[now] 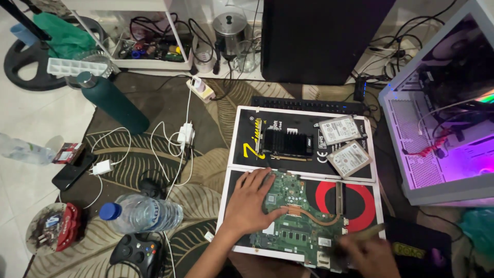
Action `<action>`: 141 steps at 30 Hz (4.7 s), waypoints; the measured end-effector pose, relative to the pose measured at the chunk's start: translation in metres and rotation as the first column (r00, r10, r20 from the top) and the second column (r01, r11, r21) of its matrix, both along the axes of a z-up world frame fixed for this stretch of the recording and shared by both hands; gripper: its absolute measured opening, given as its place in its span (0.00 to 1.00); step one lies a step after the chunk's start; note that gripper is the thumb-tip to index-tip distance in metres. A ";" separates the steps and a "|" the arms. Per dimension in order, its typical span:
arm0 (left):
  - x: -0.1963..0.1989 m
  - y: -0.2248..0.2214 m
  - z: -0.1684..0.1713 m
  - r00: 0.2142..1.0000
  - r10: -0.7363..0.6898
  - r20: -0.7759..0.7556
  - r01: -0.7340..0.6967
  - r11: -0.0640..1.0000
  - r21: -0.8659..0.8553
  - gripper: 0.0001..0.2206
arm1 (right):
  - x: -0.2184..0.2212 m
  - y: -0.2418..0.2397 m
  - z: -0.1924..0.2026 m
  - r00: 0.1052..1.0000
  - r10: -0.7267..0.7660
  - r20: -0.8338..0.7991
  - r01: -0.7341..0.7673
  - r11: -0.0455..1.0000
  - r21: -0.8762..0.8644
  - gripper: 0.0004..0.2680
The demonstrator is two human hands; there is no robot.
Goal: Cleaning a computer motherboard using a small brush
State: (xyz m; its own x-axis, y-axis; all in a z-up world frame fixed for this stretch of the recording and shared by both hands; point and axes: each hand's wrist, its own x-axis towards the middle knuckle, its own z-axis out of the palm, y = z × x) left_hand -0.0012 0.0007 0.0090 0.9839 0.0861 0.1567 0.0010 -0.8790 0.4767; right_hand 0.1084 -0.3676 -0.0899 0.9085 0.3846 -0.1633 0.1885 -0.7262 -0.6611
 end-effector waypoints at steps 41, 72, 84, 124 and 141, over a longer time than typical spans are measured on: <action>-0.014 -0.013 0.024 0.938 -0.291 -0.189 0.286 0.957 -0.056 0.57 | 0.050 0.170 0.113 0.774 0.626 -0.090 -0.628 0.778 0.009 0.10; -0.011 -0.017 -0.004 0.993 0.113 0.040 -0.112 0.993 -0.036 0.23 | 0.050 0.134 0.083 0.914 0.227 0.336 -0.368 0.814 0.449 0.02; -0.014 -0.015 0.000 0.979 0.186 0.086 -0.174 0.976 -0.134 0.22 | 0.056 0.139 0.085 0.935 0.146 0.323 -0.288 0.845 0.450 0.03; -0.023 -0.006 -0.007 0.983 0.179 0.053 -0.179 0.984 -0.005 0.26 | -0.001 0.173 0.120 0.598 0.800 -0.046 -0.585 0.475 0.657 0.08; -0.036 0.010 -0.018 0.991 0.087 0.097 -0.050 0.941 -0.335 0.25 | -0.017 0.211 0.150 0.495 0.864 0.096 -0.793 0.404 0.456 0.06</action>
